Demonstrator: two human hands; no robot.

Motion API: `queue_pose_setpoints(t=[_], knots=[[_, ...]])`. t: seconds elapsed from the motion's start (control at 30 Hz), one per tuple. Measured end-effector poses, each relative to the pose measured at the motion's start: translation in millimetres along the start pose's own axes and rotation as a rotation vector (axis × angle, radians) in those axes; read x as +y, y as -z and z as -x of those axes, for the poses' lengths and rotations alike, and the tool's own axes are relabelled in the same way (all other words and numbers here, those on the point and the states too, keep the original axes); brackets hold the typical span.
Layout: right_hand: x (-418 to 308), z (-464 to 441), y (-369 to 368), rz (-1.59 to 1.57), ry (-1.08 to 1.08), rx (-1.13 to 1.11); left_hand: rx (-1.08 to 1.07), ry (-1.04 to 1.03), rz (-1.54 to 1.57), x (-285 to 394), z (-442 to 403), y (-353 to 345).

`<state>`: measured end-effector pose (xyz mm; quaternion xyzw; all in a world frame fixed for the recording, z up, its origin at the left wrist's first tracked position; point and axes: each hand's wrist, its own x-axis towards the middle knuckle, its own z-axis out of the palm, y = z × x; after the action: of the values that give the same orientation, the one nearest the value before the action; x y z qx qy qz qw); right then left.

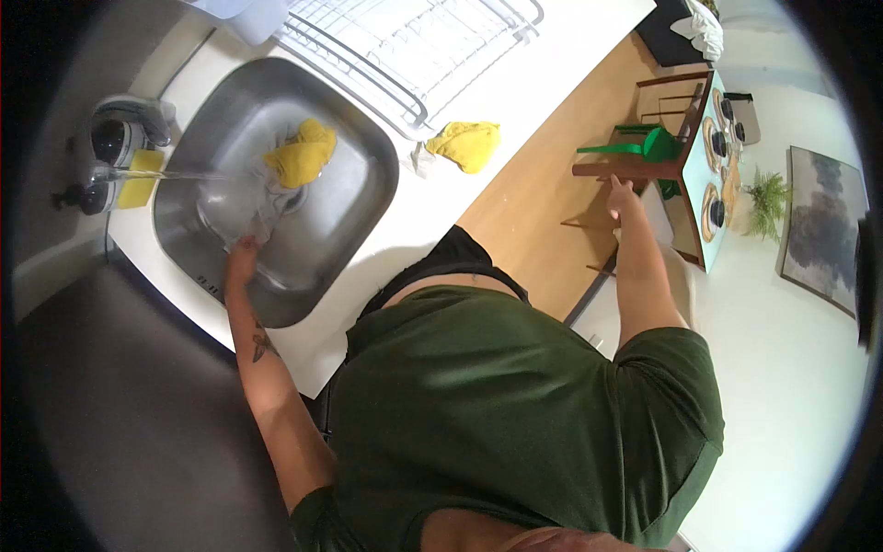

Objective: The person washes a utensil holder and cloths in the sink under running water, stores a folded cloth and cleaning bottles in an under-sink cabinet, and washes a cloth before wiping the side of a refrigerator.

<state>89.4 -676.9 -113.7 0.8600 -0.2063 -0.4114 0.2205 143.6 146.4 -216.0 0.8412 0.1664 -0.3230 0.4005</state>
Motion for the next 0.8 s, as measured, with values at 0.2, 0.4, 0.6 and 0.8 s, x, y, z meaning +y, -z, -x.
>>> queue_pose_setpoints(t=[0.2, 0.4, 0.6, 0.8], knots=[[42, -23, -20, -0.244, -0.069, -0.669, 0.099, -0.036, -0.108, 15, 18, 3], [55, 36, -20, -1.061, -0.226, -0.065, -0.011, -0.124, 0.180, -25, -24, 6], [84, 44, -3, -1.158, -0.242, -0.017, 0.035, -0.119, -0.024, 13, -5, 10], [90, 40, -19, -0.836, -0.184, 0.338, -0.011, -0.082, -0.104, -2, -9, 20]])
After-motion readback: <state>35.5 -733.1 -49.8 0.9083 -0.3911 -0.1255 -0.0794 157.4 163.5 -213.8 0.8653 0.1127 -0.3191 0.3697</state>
